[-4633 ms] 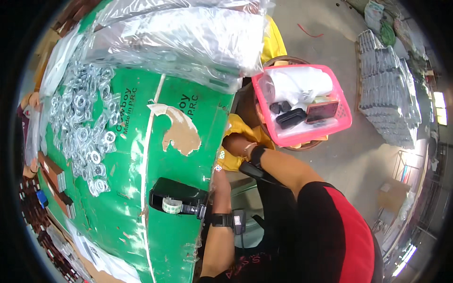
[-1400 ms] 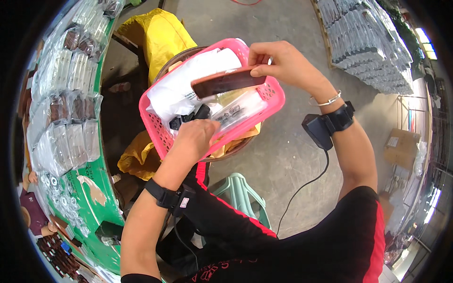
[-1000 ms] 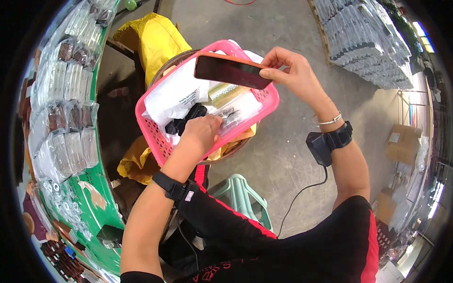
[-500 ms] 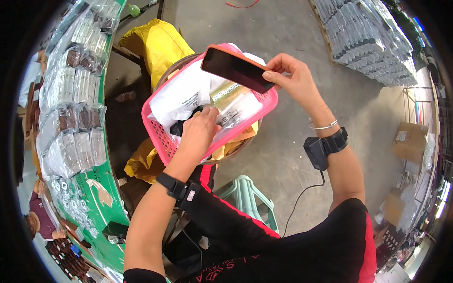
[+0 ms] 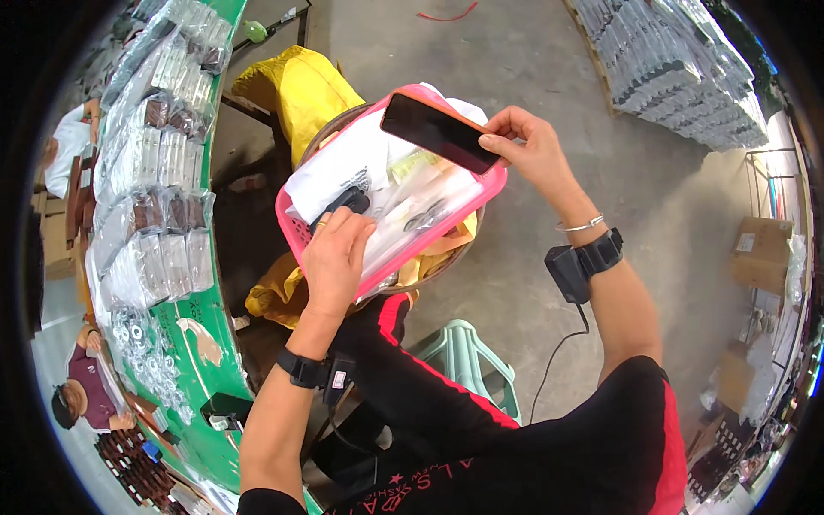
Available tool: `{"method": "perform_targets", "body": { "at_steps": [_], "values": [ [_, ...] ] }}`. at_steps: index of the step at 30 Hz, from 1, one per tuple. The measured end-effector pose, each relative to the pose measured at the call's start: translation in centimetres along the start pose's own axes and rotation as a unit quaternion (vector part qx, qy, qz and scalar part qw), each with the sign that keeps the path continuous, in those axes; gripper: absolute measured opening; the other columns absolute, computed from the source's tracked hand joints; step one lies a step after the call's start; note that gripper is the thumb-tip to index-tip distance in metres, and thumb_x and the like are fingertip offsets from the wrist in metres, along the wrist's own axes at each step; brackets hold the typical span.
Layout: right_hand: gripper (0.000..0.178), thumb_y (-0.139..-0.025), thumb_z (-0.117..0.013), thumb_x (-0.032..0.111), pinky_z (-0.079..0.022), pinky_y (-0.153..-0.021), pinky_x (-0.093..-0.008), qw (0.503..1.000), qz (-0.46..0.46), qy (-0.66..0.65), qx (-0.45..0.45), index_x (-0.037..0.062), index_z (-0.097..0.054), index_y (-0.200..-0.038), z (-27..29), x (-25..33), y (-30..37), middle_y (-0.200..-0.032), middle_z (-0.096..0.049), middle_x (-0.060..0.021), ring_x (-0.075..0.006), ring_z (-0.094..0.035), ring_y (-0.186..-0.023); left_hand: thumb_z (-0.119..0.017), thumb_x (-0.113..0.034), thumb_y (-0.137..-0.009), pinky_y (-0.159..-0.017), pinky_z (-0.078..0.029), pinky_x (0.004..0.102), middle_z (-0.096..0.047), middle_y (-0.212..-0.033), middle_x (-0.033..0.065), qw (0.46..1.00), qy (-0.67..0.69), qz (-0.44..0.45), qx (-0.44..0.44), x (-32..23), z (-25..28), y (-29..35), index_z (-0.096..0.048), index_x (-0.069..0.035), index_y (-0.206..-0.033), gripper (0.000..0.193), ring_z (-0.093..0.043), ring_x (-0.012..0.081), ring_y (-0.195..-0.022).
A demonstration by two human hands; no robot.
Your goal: Placing wooden furniture parts into plastic bags and sealing them with tape.
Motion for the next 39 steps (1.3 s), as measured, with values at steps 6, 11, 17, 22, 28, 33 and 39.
{"method": "perform_targets", "body": {
  "at_steps": [6, 11, 17, 22, 28, 33, 39],
  "values": [
    [0.018, -0.083, -0.076, 0.013, -0.052, -0.072, -0.0277, 0.992, 0.078, 0.102, -0.009, 0.0007, -0.068, -0.093, -2.5, 0.4, -0.2, -0.083, -0.068, -0.0025, -0.0113, -0.061, -0.077, -0.067, -0.007, -0.089, -0.076, -0.048, 0.0347, -0.057, -0.084, 0.0117, 0.999, 0.036, -0.007, -0.02, -2.3, 3.1, 0.0, -0.065, -0.004, -0.088, 0.004, -0.057, 0.0316, -0.078],
    [0.021, -0.081, -0.076, 0.015, -0.053, -0.073, -0.0301, 0.99, 0.056, 0.127, -0.026, 0.0003, -0.068, -0.094, -1.7, -0.5, -0.1, -0.082, -0.069, -0.006, -0.0141, -0.063, -0.075, -0.061, -0.011, -0.097, -0.07, -0.042, 0.0264, -0.055, -0.083, 0.0007, 0.966, 0.21, 0.082, -0.127, -1.2, 12.4, -1.5, -0.06, -0.004, -0.09, 0.01, -0.051, 0.0138, -0.077],
    [0.019, -0.083, -0.076, 0.015, -0.052, -0.071, -0.0289, 0.994, 0.064, 0.093, -0.011, 0.0005, -0.068, -0.093, -1.2, 0.5, -1.5, -0.082, -0.068, -0.0036, -0.0114, -0.061, -0.075, -0.052, -0.017, -0.106, -0.064, -0.03, 0.021, -0.045, -0.08, -0.0078, 0.944, 0.248, 0.153, -0.156, 4.7, 17.0, -0.8, -0.058, -0.006, -0.091, 0.019, -0.035, 0.0027, -0.073],
    [0.019, -0.084, -0.077, 0.015, -0.052, -0.069, -0.0285, 0.992, 0.071, 0.104, -0.03, 0.0004, -0.068, -0.092, -0.7, 0.9, -1.3, -0.083, -0.068, -0.0029, -0.0105, -0.06, -0.075, -0.052, -0.016, -0.106, -0.063, -0.032, 0.0217, -0.047, -0.079, -0.007, 0.952, 0.22, 0.147, -0.154, 4.6, 16.1, -1.1, -0.059, -0.006, -0.092, 0.019, -0.037, 0.0034, -0.072],
    [0.019, -0.09, -0.074, 0.018, -0.051, -0.066, -0.0238, 0.999, 0.022, -0.016, -0.047, 0.0033, -0.068, -0.101, 2.7, 0.3, -0.1, -0.088, -0.068, -0.0007, -0.008, -0.062, -0.079, -0.057, -0.015, -0.103, -0.07, -0.047, 0.0287, -0.064, -0.086, 0.005, 0.951, 0.013, 0.093, -0.294, 0.9, 15.9, -0.8, -0.061, 0.001, -0.1, 0.017, -0.057, 0.0112, -0.079],
    [0.019, -0.093, -0.071, 0.02, -0.05, -0.067, -0.0222, 0.995, 0.055, -0.016, -0.085, 0.0044, -0.067, -0.104, 7.5, 3.3, 2.0, -0.09, -0.067, 0.0016, -0.0061, -0.062, -0.081, -0.063, -0.02, -0.099, -0.065, -0.052, 0.0393, -0.072, -0.092, 0.0092, 0.944, -0.165, 0.049, -0.281, 1.7, 12.8, -3.8, -0.065, -0.013, -0.106, 0.011, -0.07, 0.03, -0.079],
    [0.018, -0.094, -0.07, 0.019, -0.048, -0.069, -0.023, 0.992, 0.093, -0.034, -0.073, 0.005, -0.065, -0.104, 8.4, 9.8, 3.7, -0.091, -0.065, 0.0033, -0.0054, -0.059, -0.081, -0.064, -0.021, -0.097, -0.063, -0.051, 0.0408, -0.072, -0.092, 0.0048, 0.926, -0.202, -0.022, -0.318, 1.8, 12.5, -8.8, -0.066, -0.014, -0.105, 0.01, -0.069, 0.0288, -0.077]
  ]
}}
Point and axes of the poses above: each hand's wrist, its own y-axis away from the middle knuckle, its own z-axis out of the back of the hand, x = y × z, the point moved 9 cm from there along -y, towards the middle knuckle
